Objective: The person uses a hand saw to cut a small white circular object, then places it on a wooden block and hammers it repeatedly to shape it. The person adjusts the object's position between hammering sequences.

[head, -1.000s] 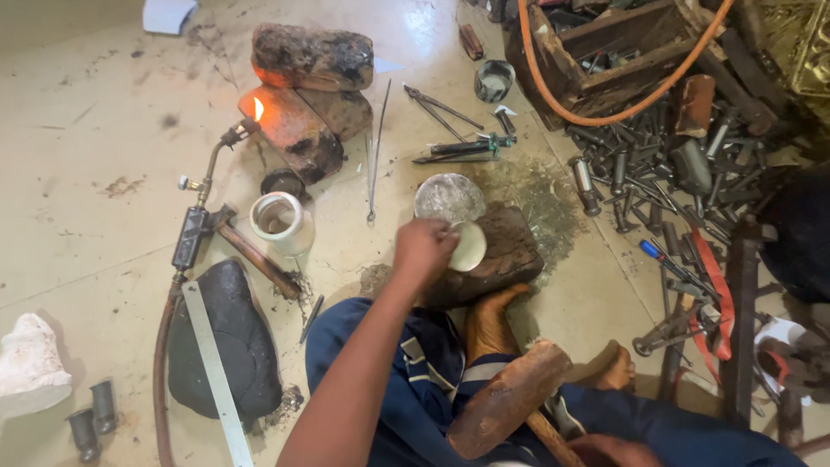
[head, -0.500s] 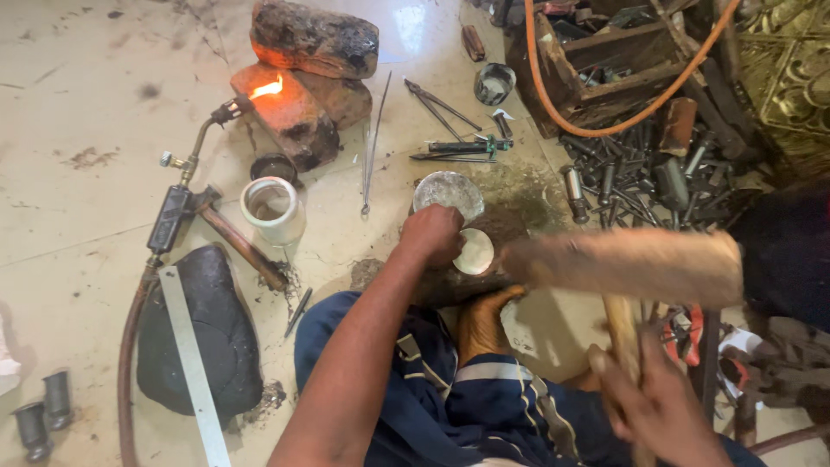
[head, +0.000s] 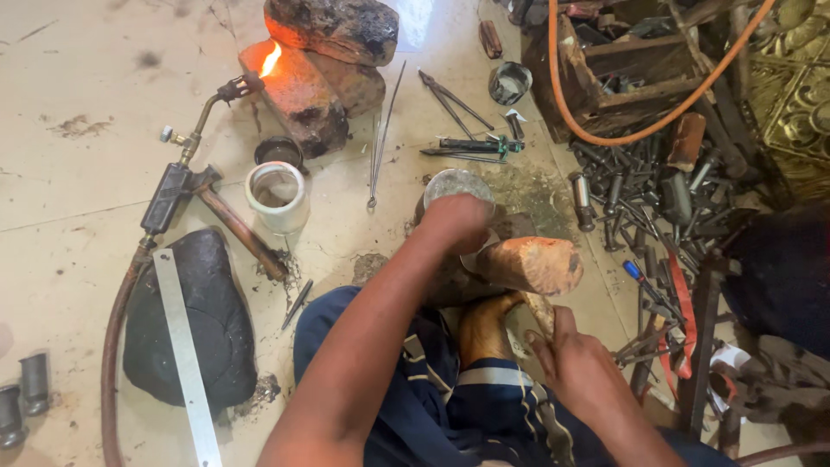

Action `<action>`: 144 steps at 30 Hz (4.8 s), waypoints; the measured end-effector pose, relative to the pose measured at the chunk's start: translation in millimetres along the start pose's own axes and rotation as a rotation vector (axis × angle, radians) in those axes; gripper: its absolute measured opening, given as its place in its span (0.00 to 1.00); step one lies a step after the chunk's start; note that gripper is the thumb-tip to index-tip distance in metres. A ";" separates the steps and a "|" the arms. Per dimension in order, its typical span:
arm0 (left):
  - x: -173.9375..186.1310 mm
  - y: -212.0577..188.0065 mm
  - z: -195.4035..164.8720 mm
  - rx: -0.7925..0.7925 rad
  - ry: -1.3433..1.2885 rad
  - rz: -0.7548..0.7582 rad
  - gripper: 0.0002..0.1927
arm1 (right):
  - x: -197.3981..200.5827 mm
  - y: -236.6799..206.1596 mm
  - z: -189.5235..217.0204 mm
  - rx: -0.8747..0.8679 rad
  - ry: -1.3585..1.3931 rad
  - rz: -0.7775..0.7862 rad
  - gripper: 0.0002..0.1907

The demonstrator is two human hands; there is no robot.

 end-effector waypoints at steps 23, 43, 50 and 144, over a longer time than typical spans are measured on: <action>-43.8 6.6 40.1 -0.033 -0.199 -0.019 0.12 | 56.9 -12.8 -14.7 0.035 0.103 -0.408 0.14; 1.2 -9.2 10.9 -0.013 -0.028 -0.047 0.14 | -28.6 22.4 -52.0 -0.020 -0.091 0.011 0.30; -17.0 31.4 -3.3 -0.218 0.236 0.347 0.13 | 26.9 0.5 -15.2 -0.197 0.205 -0.043 0.21; -0.3 -6.6 22.6 -0.174 0.102 0.083 0.12 | 58.8 -4.8 20.6 0.007 0.088 -0.307 0.16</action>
Point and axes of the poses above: each hand's wrist, its own y-axis towards the middle knuckle, its own x-axis out of the back of the hand, z = x × y, the point moved 7 cm from there along y, towards the middle knuckle, and after that the axes turned 2 degrees about y, right-handed, at the moved point
